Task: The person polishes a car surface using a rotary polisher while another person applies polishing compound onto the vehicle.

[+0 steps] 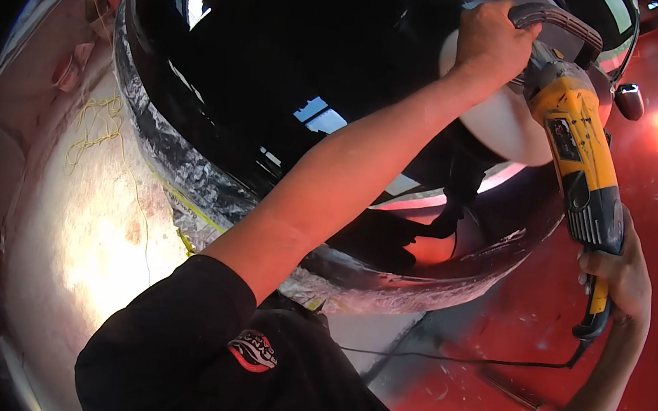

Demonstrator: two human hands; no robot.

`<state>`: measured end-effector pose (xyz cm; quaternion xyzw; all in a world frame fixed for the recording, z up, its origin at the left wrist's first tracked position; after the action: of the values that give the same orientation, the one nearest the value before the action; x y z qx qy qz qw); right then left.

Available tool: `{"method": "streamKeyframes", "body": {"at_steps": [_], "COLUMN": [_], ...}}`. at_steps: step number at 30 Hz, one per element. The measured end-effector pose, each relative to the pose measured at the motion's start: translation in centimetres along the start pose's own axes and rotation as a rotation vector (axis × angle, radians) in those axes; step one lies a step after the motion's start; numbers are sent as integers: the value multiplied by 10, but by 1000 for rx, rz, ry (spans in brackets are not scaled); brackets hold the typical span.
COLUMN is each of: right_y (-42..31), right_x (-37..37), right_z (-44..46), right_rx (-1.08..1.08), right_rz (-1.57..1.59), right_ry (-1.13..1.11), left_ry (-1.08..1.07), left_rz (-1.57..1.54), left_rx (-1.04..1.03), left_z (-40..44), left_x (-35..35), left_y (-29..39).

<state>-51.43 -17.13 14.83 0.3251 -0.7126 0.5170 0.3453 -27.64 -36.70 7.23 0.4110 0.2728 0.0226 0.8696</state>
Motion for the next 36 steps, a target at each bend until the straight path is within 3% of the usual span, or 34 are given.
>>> {"method": "streamKeyframes", "body": {"at_steps": [7, 10, 14, 16, 19, 20, 25, 26, 27, 31, 36], "right_y": [-89, -128, -155, -154, -149, -142, -93, -77, -61, 4, 13], "right_x": [-32, -48, -59, -60, -60, -58, -42, -37, -30, 3, 17], "right_z": [55, 77, 111, 113, 98, 90, 32, 21, 9, -29, -42], "right_rx": [28, 154, 235, 230, 218, 203, 84, 65, 27, -38, -134], "right_rz": [-47, -7, -53, -92, -124, -129, -106, -89, -88, -33, -30], "right_ry": [-44, -28, -96, -75, -122, -107, -99, -101, -86, -13, 36], "left_ry": [-19, -35, 29, 19, 28, 7, -19, -95, -31, -100, -93], "left_rz": [159, 115, 413, 200, 281, 384, 211, 190, 33, -1, -154], "left_rx": [-29, -52, -63, -104, -160, -33, -102, 2, 47, 93, 82], "left_z": [95, 138, 184, 178, 163, 155, 77, 61, 40, -23, -40], "left_x": [61, 89, 114, 124, 123, 121, 84, 72, 59, 14, -13], "left_y": [-17, -17, -37, -19, -9, -10, 6, 12, 4, 22, 16]}}
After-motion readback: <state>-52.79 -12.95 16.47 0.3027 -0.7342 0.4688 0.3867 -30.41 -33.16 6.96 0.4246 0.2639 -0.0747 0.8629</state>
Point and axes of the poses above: each hand's wrist, its own z-axis towards the middle knuckle, its own x-axis out of the back of the hand, y = z × x, the point moved 7 cm from there along z, towards the middle knuckle, and after that the axes turned 14 degrees about -z, right-handed, at the moved point
